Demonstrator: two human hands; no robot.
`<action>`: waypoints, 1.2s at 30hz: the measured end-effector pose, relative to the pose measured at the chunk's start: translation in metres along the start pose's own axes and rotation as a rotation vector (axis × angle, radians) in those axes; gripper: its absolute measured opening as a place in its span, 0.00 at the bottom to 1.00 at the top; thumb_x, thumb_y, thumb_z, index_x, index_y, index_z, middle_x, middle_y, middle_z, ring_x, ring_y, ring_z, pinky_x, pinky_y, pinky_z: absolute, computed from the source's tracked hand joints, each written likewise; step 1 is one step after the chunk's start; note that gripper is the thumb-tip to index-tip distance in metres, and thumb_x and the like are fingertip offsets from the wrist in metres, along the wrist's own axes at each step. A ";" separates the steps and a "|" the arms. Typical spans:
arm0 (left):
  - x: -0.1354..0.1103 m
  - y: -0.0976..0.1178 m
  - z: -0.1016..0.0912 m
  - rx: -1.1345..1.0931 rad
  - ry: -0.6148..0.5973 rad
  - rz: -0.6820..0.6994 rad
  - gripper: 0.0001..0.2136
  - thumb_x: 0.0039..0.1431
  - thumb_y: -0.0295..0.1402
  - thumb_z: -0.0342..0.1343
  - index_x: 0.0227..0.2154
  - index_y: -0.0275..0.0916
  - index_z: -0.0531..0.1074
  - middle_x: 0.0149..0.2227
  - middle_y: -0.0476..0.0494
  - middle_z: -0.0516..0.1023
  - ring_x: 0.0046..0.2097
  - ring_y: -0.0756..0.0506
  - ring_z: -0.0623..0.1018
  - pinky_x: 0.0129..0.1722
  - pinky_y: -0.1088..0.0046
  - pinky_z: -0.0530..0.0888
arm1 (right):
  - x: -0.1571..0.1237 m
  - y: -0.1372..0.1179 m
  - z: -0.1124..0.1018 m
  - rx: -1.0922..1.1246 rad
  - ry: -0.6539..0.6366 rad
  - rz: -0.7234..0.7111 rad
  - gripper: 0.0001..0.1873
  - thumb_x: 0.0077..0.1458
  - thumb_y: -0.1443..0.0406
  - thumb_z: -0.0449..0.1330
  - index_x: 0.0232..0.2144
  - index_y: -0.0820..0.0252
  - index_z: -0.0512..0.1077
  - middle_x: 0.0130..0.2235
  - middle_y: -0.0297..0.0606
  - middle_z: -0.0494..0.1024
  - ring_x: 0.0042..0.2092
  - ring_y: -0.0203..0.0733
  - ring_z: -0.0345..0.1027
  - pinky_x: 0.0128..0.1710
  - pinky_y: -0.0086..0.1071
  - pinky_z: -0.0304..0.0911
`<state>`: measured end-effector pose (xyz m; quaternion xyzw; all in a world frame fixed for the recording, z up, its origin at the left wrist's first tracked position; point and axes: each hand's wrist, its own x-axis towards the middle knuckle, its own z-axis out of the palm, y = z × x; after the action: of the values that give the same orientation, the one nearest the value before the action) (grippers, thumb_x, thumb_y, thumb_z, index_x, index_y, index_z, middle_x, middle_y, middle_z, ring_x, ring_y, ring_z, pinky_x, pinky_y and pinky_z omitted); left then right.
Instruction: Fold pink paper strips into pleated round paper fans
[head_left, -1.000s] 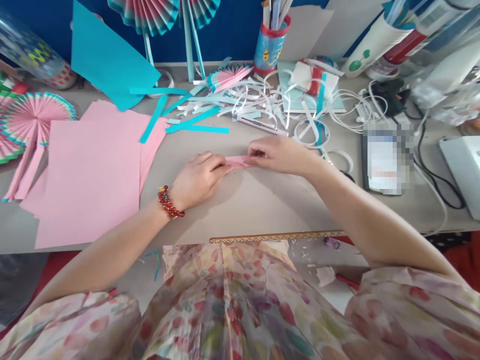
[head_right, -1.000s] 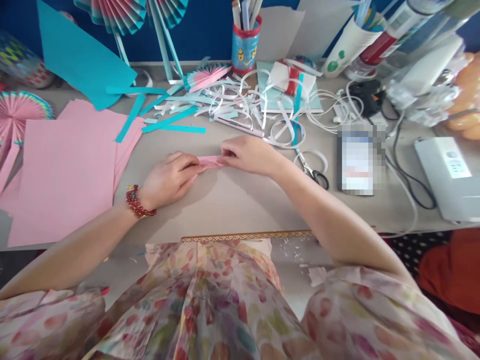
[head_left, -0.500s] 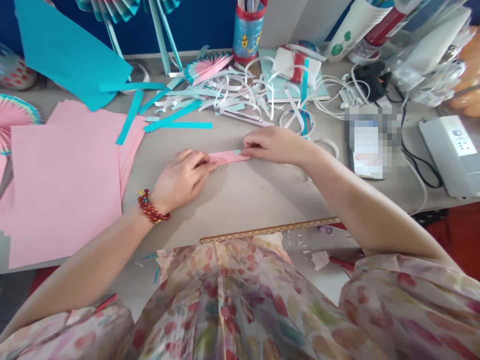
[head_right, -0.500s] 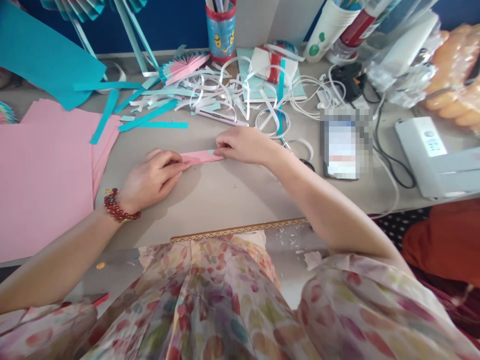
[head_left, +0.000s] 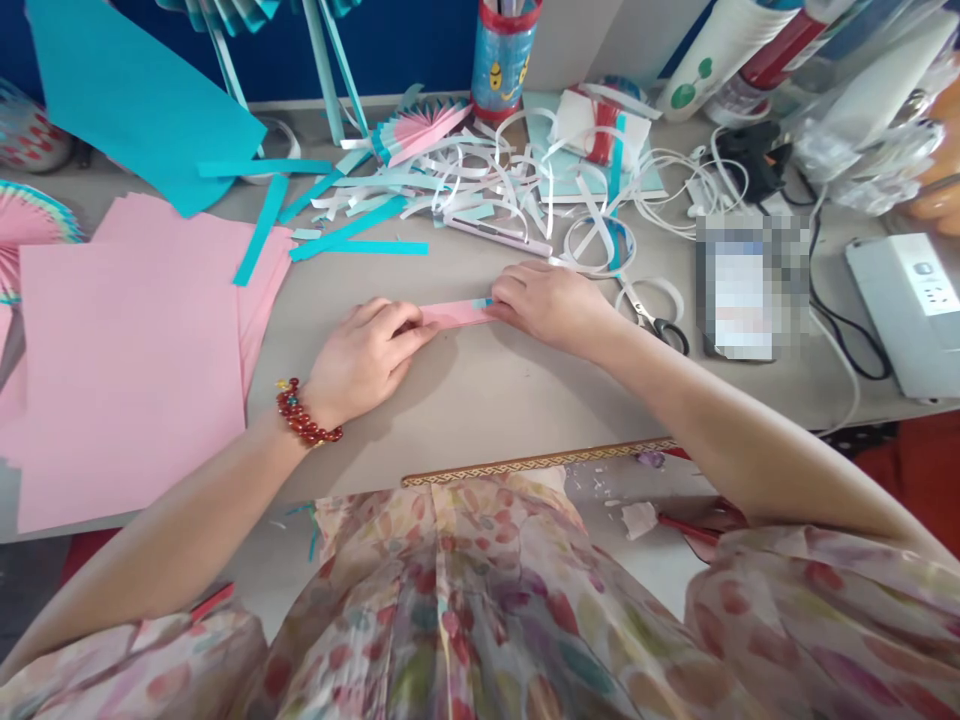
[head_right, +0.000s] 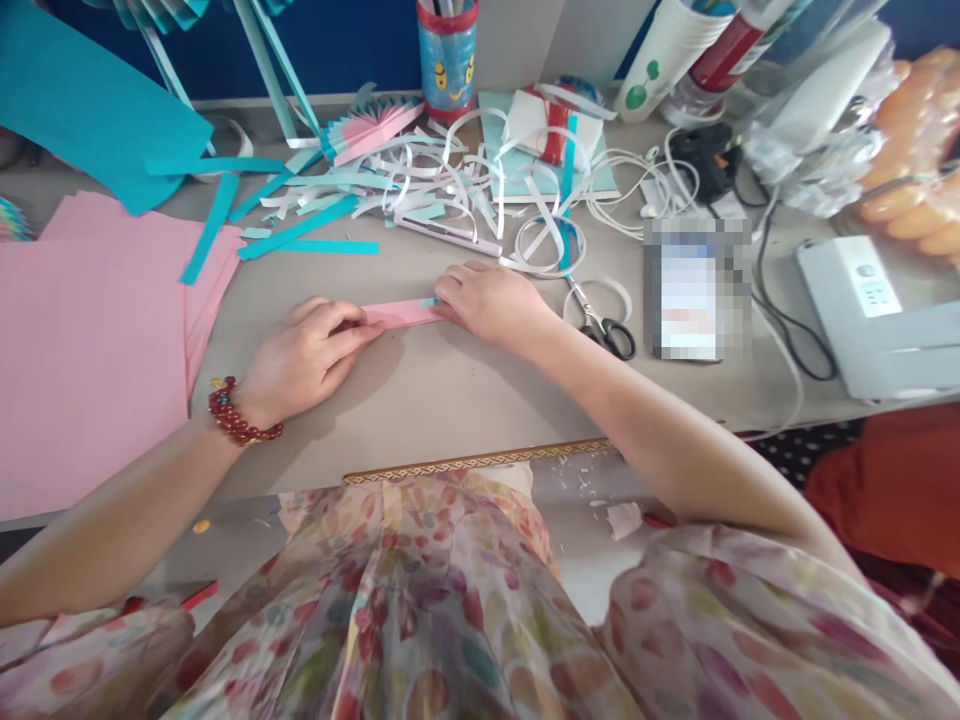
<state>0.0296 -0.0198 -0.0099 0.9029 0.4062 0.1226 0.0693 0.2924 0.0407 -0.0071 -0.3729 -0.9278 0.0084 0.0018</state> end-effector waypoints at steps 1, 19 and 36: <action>0.000 0.000 0.000 0.002 -0.006 0.001 0.17 0.67 0.30 0.44 0.53 0.41 0.71 0.47 0.39 0.74 0.45 0.41 0.71 0.46 0.61 0.69 | -0.001 0.000 0.002 -0.009 0.010 0.003 0.18 0.67 0.59 0.47 0.38 0.63 0.72 0.40 0.45 0.76 0.41 0.46 0.65 0.35 0.34 0.55; -0.005 0.005 -0.007 0.011 0.031 -0.017 0.14 0.65 0.27 0.46 0.48 0.39 0.74 0.44 0.40 0.76 0.45 0.42 0.73 0.46 0.63 0.72 | -0.029 -0.027 -0.004 -0.062 0.143 -0.127 0.19 0.62 0.73 0.50 0.53 0.61 0.71 0.49 0.44 0.76 0.50 0.49 0.63 0.45 0.40 0.61; -0.013 -0.009 -0.019 -0.420 0.171 -0.203 0.17 0.62 0.24 0.42 0.48 0.40 0.72 0.48 0.41 0.77 0.45 0.46 0.77 0.46 0.68 0.75 | -0.045 -0.041 -0.004 0.177 0.122 0.055 0.23 0.64 0.61 0.51 0.59 0.54 0.65 0.57 0.43 0.71 0.55 0.54 0.63 0.52 0.48 0.66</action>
<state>0.0094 -0.0228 0.0043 0.8094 0.4650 0.2728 0.2327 0.2968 -0.0203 -0.0022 -0.3965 -0.9110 0.0675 0.0911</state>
